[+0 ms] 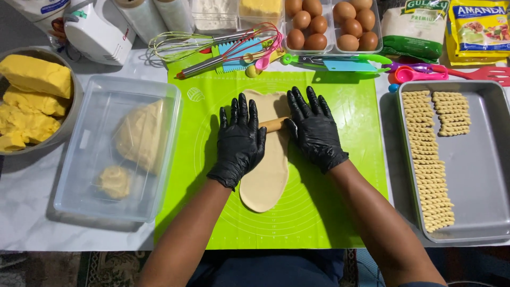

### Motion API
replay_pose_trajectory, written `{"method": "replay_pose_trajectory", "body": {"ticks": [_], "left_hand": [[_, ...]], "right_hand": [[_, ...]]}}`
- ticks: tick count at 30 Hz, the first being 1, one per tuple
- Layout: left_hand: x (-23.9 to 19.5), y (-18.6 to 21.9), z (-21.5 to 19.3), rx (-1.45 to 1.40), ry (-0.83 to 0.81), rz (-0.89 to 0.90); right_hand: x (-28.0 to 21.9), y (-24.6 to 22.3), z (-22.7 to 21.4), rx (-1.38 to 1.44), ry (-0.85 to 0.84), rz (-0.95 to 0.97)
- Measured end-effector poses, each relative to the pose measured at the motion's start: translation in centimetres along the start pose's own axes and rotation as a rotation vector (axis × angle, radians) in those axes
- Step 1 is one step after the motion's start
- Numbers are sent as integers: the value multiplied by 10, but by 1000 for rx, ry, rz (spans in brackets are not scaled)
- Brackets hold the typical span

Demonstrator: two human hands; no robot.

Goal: A person wearing black gloves rolls out a small piece of pastry dough into a thin strip using a small wooden rolling pin on a green silicone mat.

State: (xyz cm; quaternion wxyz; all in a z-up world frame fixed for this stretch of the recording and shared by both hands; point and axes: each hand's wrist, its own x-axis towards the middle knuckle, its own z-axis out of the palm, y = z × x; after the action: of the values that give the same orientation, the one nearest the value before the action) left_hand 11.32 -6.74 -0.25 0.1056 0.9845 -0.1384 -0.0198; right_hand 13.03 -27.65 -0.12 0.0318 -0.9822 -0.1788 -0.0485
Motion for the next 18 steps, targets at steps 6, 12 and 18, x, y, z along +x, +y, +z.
{"method": "replay_pose_trajectory", "body": {"ticks": [6, 12, 18], "left_hand": [[-30, 5, -1, -70, 47, 63], [26, -26, -1, 19, -27, 95], [7, -4, -16, 51, -134, -60]], "right_hand": [[-26, 12, 3, 37, -1, -50], [33, 42, 16, 114, 115, -22], [27, 39, 31, 88, 67, 62]]}}
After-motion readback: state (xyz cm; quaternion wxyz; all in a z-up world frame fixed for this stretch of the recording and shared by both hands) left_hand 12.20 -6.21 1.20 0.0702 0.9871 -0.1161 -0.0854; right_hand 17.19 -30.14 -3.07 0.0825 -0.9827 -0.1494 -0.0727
